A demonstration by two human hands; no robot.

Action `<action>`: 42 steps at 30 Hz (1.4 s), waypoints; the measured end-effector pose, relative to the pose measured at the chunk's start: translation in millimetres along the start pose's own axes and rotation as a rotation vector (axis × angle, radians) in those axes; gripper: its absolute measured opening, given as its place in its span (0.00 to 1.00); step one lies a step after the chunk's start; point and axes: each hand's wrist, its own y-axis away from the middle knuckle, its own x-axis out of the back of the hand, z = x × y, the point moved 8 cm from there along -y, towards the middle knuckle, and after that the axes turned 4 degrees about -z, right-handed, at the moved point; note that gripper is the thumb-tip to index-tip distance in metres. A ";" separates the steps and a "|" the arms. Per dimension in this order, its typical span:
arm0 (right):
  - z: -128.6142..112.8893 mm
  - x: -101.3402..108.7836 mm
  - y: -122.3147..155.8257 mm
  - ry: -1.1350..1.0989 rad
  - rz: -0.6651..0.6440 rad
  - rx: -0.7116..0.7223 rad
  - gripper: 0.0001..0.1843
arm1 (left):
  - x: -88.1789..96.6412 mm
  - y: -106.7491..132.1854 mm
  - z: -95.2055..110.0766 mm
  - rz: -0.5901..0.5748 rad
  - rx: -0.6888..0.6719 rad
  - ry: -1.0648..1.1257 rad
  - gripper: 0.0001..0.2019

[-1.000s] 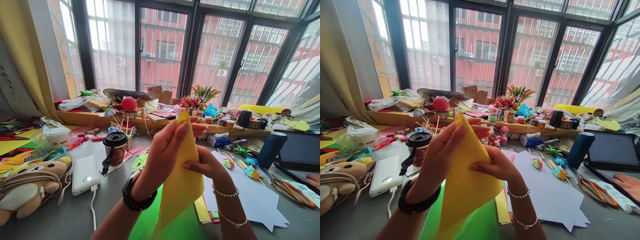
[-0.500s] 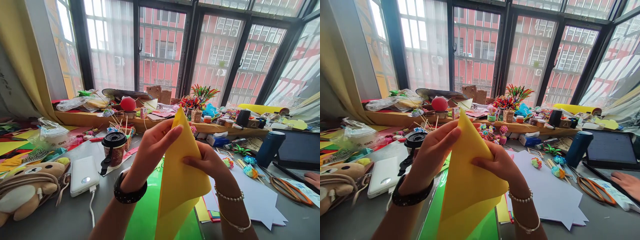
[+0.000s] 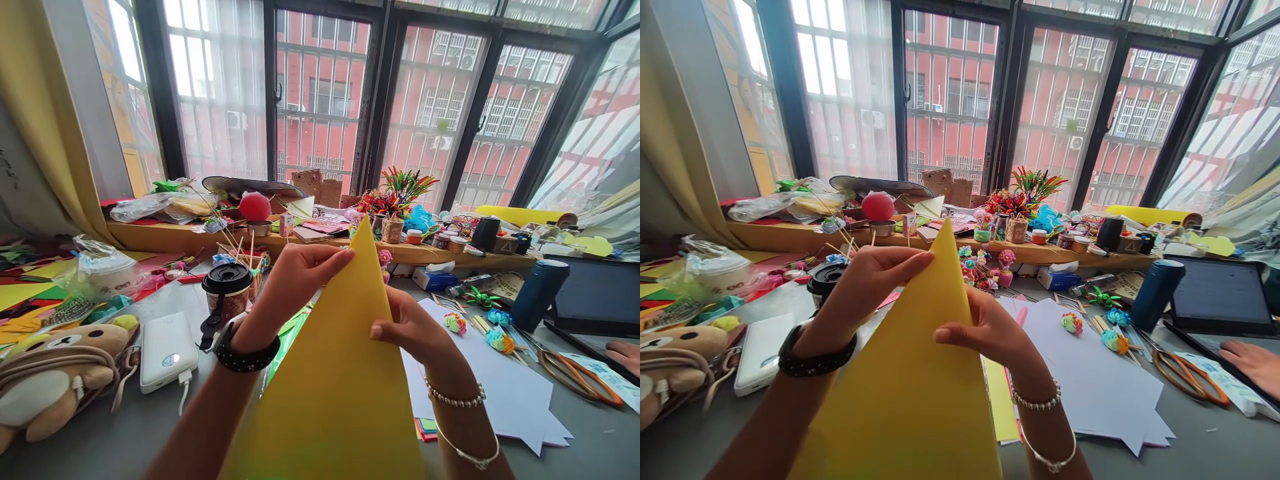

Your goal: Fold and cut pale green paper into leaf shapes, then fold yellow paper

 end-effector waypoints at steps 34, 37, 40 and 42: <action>2.5 95.2 15.7 -0.277 0.960 0.542 0.21 | -84.8 74.4 -106.8 -0.600 0.217 0.132 0.19; 1.6 80.4 12.7 -0.277 0.958 0.521 0.21 | -106.9 103.5 -47.3 -0.919 -0.081 -0.075 0.18; 4.1 64.0 7.7 -0.285 0.943 0.489 0.23 | -86.7 88.9 -7.5 -0.615 -0.240 -0.211 0.16; 6.9 53.4 1.0 -0.323 0.889 0.486 0.24 | -56.1 70.1 13.6 -0.220 -0.393 -0.318 0.16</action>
